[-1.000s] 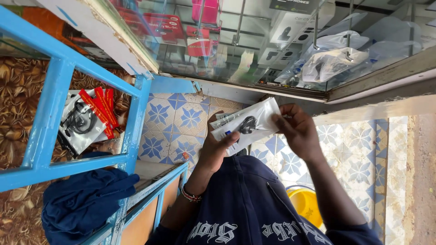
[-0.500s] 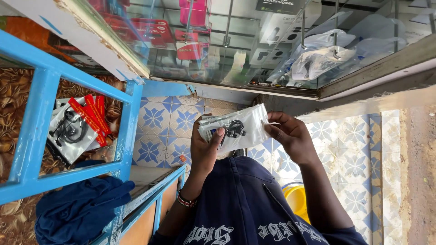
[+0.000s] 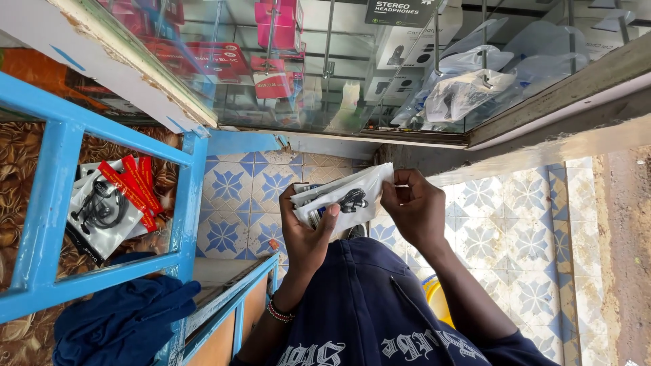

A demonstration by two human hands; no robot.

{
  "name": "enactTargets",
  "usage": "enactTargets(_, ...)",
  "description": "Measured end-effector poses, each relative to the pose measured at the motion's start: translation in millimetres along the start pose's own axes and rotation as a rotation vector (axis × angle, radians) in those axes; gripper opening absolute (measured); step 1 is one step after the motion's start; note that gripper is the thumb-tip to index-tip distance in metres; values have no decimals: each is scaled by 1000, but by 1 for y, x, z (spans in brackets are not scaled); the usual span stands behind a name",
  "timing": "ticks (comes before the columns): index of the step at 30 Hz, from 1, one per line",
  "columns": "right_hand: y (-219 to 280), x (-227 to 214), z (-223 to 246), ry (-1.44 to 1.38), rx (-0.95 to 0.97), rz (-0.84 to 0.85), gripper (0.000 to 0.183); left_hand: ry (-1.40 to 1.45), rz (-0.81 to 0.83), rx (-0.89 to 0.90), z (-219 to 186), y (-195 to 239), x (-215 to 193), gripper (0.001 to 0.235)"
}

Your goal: The person wipes the surfaces of packaged electronic accessories, including earphones and chargers, using a blue cloth. They pick up each item from a glass display case, wipe it, and place it back on the shelf.

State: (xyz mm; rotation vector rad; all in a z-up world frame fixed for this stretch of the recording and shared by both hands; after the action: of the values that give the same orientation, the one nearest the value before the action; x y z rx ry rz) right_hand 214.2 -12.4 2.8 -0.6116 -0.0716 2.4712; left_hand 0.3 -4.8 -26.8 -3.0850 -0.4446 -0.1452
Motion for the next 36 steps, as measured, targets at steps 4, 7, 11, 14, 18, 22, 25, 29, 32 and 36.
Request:
enactTargets(4, 7, 7, -2, 63, -164, -126, 6, 8, 30, 8, -13, 3, 4, 76)
enactTargets(7, 11, 13, -13, 198, -288, -213, 9, 13, 61, -1, -9, 7, 8, 82)
enactTargets(11, 11, 20, -31, 274, -291, -244, 10, 2, 59, -6, -4, 10, 9, 80)
enactTargets(14, 12, 21, -34, 273, -254, -241, 9, -6, 43, 11, -5, 8, 8, 77)
enactTargets(18, 6, 17, -24, 185, -220, -190, 9, -34, -16, 15, 6, 4, 1, 68)
enactTargets(22, 1, 11, -20, -202, 36, 2, 12, 24, -57, -6, 9, -1, -5, 62)
enactTargets(25, -2, 11, -28, -448, 129, 181, 12, 32, -86, -33, 6, 1, -5, 58)
enactTargets(29, -4, 6, -22, -615, 185, 351, 13, 68, -103, -6, 10, -1, -8, 50)
enactTargets(32, -8, 1, -11, -616, 130, 369, 14, 119, -83, 16, 3, 0, -3, 45)
enactTargets(36, -15, -13, 6, -234, -116, 1, 15, 164, 62, 1, -6, 4, 11, 46)
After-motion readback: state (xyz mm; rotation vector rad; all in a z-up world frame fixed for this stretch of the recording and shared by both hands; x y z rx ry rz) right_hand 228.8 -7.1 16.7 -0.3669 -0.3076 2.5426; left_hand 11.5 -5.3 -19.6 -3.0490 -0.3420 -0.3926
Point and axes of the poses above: each hand's wrist, its own y-axis away from the middle knuckle, its own x-axis out of the palm, z = x × y, the point moved 3 cm from there along -y, towards the middle knuckle, and after that the axes turned 14 degrees about -z, right-handed, at the moved point
